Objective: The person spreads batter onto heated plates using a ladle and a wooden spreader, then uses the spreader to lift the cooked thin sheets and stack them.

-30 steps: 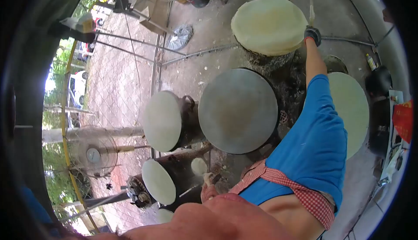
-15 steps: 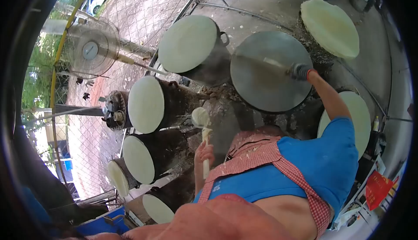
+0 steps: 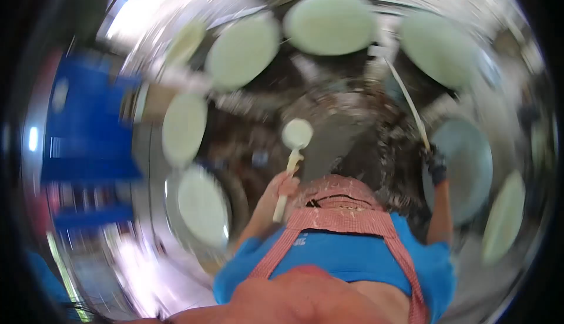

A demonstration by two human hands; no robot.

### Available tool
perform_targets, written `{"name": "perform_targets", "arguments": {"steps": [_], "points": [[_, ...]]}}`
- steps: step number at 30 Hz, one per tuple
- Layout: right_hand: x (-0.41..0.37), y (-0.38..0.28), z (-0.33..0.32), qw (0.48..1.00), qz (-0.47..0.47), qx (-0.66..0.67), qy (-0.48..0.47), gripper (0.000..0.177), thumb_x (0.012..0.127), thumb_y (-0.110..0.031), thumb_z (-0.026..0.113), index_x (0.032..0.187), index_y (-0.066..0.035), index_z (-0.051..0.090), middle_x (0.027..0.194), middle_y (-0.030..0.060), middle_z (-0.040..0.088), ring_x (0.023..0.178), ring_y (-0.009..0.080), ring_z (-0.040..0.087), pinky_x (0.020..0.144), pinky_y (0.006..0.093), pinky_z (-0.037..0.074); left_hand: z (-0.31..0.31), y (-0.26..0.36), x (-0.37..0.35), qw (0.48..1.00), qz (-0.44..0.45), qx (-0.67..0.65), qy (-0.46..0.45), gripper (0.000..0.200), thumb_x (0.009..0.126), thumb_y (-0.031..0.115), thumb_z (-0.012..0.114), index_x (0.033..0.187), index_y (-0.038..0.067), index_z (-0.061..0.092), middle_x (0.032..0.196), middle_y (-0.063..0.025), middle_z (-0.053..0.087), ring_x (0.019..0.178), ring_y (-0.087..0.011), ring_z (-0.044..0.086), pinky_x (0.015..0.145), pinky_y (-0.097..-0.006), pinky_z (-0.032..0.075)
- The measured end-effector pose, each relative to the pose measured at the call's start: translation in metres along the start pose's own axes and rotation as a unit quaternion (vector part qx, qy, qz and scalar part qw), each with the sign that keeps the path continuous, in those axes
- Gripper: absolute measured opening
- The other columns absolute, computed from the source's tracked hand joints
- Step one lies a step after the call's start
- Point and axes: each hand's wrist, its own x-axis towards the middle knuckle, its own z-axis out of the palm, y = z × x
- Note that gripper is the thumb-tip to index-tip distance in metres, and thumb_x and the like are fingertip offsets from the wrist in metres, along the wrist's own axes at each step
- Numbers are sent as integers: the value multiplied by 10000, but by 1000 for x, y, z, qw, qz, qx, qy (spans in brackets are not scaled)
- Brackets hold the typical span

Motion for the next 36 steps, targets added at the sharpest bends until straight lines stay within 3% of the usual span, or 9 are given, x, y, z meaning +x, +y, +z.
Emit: {"name": "perform_targets", "arguments": {"steps": [2, 8, 10, 13, 21, 23, 25, 29, 36], "points": [[31, -15, 59, 979, -203, 2, -34, 211, 759, -145, 569, 913, -1, 560, 673, 76, 571, 551, 116, 484, 497, 265, 390, -11, -11, -31, 995, 83, -47, 29, 81, 825, 154, 484, 837, 83, 448, 526, 21, 335, 369, -33, 288, 288, -171, 235], [20, -160, 217, 868, -344, -91, -345, 253, 744, -151, 573, 939, 9, 554, 721, 105, 586, 635, 193, 520, 591, 321, 407, -77, -37, -158, 921, 154, -355, -42, 168, 850, 182, 435, 951, 49, 452, 545, 4, 307, 369, -55, 294, 285, -189, 260], [-46, -259, 242, 837, -409, -208, -297, 244, 742, -179, 575, 919, -11, 563, 747, 111, 593, 656, 236, 541, 595, 341, 408, -99, -45, -199, 899, 262, -322, -143, 82, 831, 146, 453, 881, 85, 433, 545, 2, 318, 377, -60, 287, 281, -174, 238], [-74, -322, 328, 793, -450, -269, -310, 266, 742, -258, 565, 906, -49, 576, 789, 139, 589, 720, 278, 550, 632, 375, 407, -117, -44, -258, 861, 505, -50, 18, 298, 815, 106, 469, 1088, 149, 356, 613, -14, 351, 388, -73, 312, 287, -162, 270], [-276, -448, 528, 624, -665, -299, -281, 358, 710, -392, 550, 911, -100, 598, 829, 161, 585, 800, 298, 557, 697, 384, 429, -343, 36, -334, 871, 449, -83, 182, 219, 781, 68, 491, 942, 122, 354, 578, -13, 339, 390, -81, 328, 296, -186, 274], [-321, -449, 561, 497, -635, -508, -302, 385, 705, -421, 546, 915, -103, 601, 819, 160, 587, 780, 300, 558, 685, 387, 430, -407, 57, -330, 877, 409, -124, 219, 183, 777, 64, 486, 886, 116, 349, 562, -8, 330, 385, -82, 324, 296, -190, 269], [-334, -463, 540, 517, -663, -441, -313, 368, 698, -412, 560, 880, -95, 602, 831, 150, 588, 787, 298, 558, 686, 388, 432, -454, 72, -317, 885, 244, -137, 373, 170, 773, 59, 478, 806, 118, 322, 530, 8, 315, 376, -76, 311, 295, -181, 255], [-310, -419, 536, 585, -529, -516, -335, 369, 684, -434, 579, 823, -94, 600, 821, 153, 587, 741, 310, 559, 628, 396, 439, -418, 72, -328, 868, 271, -35, 414, 150, 769, 52, 471, 798, 124, 342, 502, 17, 307, 373, -67, 301, 292, -173, 249], [-358, -378, 473, 695, -524, -381, -312, 363, 719, -414, 558, 829, -70, 597, 756, 156, 591, 691, 315, 565, 623, 396, 443, -312, 109, -399, 857, 243, -455, 0, 180, 778, 75, 500, 702, 119, 343, 512, 12, 317, 355, -42, 267, 271, -163, 224]]}}
